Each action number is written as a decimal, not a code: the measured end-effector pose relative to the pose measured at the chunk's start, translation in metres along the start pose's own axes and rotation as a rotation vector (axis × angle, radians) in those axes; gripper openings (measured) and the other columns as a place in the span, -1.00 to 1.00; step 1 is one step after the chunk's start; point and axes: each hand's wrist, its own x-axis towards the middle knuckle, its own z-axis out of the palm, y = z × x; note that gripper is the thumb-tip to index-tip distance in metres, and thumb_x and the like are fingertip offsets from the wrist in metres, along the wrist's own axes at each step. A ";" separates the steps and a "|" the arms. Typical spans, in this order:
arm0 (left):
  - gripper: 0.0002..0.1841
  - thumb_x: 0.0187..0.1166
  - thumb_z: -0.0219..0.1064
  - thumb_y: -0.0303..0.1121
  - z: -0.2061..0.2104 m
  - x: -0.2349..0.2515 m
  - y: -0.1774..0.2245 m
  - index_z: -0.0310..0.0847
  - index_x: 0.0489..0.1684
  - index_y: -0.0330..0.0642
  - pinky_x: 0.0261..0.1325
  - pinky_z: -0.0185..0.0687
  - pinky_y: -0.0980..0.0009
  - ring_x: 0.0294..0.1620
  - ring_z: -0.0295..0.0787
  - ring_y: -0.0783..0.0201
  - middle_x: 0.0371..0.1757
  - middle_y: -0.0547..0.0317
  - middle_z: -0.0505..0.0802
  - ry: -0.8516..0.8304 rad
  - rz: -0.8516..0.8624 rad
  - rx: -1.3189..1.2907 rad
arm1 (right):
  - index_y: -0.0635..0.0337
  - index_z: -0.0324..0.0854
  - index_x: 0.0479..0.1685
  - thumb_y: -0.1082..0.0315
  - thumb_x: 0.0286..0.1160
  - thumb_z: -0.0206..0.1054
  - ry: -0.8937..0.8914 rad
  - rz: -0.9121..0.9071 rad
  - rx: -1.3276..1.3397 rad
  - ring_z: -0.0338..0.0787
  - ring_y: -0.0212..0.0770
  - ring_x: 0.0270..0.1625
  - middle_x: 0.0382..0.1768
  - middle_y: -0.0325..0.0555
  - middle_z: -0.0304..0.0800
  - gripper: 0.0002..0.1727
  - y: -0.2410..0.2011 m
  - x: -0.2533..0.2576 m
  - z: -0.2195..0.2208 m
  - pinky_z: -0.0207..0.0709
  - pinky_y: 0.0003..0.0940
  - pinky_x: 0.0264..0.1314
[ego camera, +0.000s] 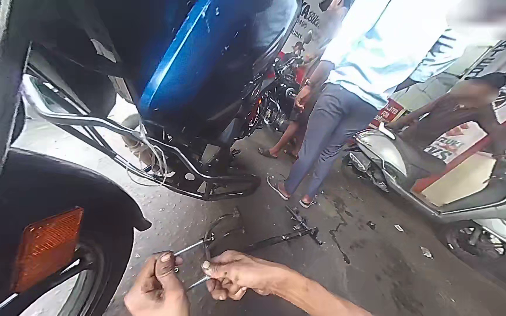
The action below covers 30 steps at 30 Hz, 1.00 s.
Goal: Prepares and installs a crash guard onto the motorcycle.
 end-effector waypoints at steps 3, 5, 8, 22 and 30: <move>-0.65 0.74 0.05 -0.41 0.001 0.000 -0.001 0.56 -0.55 -0.21 -0.56 0.21 0.84 -0.62 0.35 0.84 -0.61 0.56 0.56 0.023 -0.011 0.007 | 0.11 0.46 0.09 0.36 0.68 0.26 -0.002 -0.148 -0.047 0.42 -0.54 -0.58 -0.37 -0.29 0.64 -0.85 0.001 0.001 -0.005 0.18 -0.63 -0.61; -0.65 0.75 0.05 -0.42 0.001 0.001 -0.002 0.56 -0.54 -0.20 -0.56 0.21 0.84 -0.62 0.35 0.83 -0.60 0.55 0.56 0.034 -0.020 -0.007 | 0.10 0.43 0.22 0.37 0.65 0.30 -0.035 -0.184 -0.071 0.45 -0.53 -0.52 -0.25 -0.28 0.65 -0.73 -0.001 0.000 -0.006 0.20 -0.62 -0.57; -0.65 0.75 0.04 -0.41 0.002 0.002 -0.004 0.57 -0.54 -0.20 -0.59 0.18 0.83 -0.65 0.32 0.82 -0.63 0.56 0.55 0.030 -0.009 -0.009 | 0.11 0.51 0.11 0.08 0.87 0.04 0.020 -0.086 -0.020 0.30 -0.57 -0.65 -0.38 -0.33 0.61 -0.70 -0.004 -0.001 0.004 0.12 -0.65 -0.66; -0.65 0.82 0.09 -0.30 0.004 -0.009 -0.010 0.58 -0.49 -0.12 -0.65 0.25 0.67 -0.73 0.33 0.64 -0.67 0.48 0.52 -0.009 -0.113 0.060 | 0.12 0.57 -0.02 0.49 0.49 0.41 0.094 -0.181 -0.132 0.48 -0.56 -0.50 -0.41 -0.33 0.67 -0.81 -0.001 -0.001 -0.010 0.30 -0.67 -0.46; -0.55 0.87 0.01 -0.03 -0.006 -0.022 -0.014 0.53 -0.44 -0.08 -0.82 0.13 0.48 -0.86 0.23 0.37 -0.74 0.25 0.46 -0.138 -0.241 0.090 | 0.09 0.54 -0.12 0.30 0.78 0.17 0.017 -0.131 0.048 0.39 -0.55 -0.64 -0.50 -0.26 0.58 -0.88 0.027 0.015 -0.011 0.22 -0.71 -0.63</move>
